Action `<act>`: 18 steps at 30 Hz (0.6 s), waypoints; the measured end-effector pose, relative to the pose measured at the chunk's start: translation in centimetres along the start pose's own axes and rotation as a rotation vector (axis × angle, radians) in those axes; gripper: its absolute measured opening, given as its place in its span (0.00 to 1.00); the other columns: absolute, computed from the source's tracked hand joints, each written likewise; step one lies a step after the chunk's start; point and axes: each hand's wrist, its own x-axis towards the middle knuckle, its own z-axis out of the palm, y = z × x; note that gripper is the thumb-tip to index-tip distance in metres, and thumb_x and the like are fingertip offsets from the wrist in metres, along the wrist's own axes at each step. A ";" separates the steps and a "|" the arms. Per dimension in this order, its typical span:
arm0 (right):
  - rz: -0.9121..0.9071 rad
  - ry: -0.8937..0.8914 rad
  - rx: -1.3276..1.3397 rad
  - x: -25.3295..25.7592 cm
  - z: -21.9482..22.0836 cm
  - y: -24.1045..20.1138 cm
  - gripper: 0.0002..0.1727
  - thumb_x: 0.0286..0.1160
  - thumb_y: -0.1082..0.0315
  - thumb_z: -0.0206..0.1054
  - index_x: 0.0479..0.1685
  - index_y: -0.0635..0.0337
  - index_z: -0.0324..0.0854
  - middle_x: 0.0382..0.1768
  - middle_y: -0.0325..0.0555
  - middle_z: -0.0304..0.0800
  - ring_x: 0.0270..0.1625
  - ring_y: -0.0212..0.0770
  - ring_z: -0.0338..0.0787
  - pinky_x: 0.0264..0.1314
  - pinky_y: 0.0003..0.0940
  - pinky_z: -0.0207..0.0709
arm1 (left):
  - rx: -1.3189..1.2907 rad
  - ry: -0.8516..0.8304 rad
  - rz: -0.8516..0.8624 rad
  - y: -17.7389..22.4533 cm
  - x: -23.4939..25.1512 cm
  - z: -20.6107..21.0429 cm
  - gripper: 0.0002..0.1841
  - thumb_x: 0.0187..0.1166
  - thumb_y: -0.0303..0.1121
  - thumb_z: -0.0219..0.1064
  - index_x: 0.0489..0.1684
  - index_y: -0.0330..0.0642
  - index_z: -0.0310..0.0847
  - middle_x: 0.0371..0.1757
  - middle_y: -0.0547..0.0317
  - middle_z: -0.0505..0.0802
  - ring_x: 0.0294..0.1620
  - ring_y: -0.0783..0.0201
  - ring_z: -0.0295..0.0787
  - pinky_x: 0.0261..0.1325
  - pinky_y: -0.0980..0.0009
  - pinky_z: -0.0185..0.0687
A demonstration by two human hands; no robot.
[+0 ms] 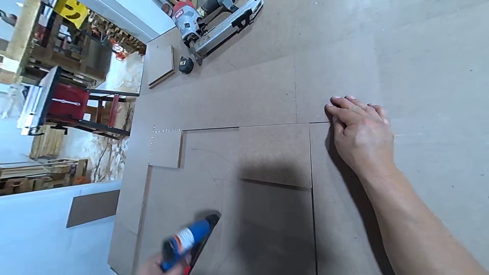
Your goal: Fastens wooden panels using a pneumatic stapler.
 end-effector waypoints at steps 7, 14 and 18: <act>-0.019 0.057 -0.016 0.2 -0.2 0.2 0.26 0.86 0.71 0.46 0.66 0.43 0.89 0.76 0.31 0.85 0.83 0.41 0.78 0.88 0.53 0.61 | 0.590 0.137 0.506 18.4 16.2 -8.4 0.18 0.62 0.49 0.83 0.34 0.43 0.91 0.26 0.57 0.92 0.30 0.57 0.92 0.36 0.45 0.86; 0.003 0.069 -0.018 0.4 -0.2 0.4 0.26 0.86 0.72 0.46 0.64 0.41 0.91 0.75 0.27 0.86 0.82 0.38 0.79 0.89 0.49 0.61 | 0.849 -0.025 0.849 27.1 23.7 -7.6 0.14 0.59 0.54 0.79 0.26 0.57 0.91 0.19 0.69 0.88 0.23 0.68 0.85 0.26 0.53 0.77; 0.008 0.081 -0.005 0.4 -0.3 0.5 0.27 0.84 0.73 0.47 0.62 0.41 0.92 0.74 0.28 0.87 0.81 0.38 0.80 0.87 0.47 0.63 | 0.794 -0.043 0.869 27.3 24.0 -6.9 0.15 0.55 0.57 0.78 0.28 0.59 0.92 0.21 0.72 0.90 0.25 0.74 0.87 0.28 0.60 0.81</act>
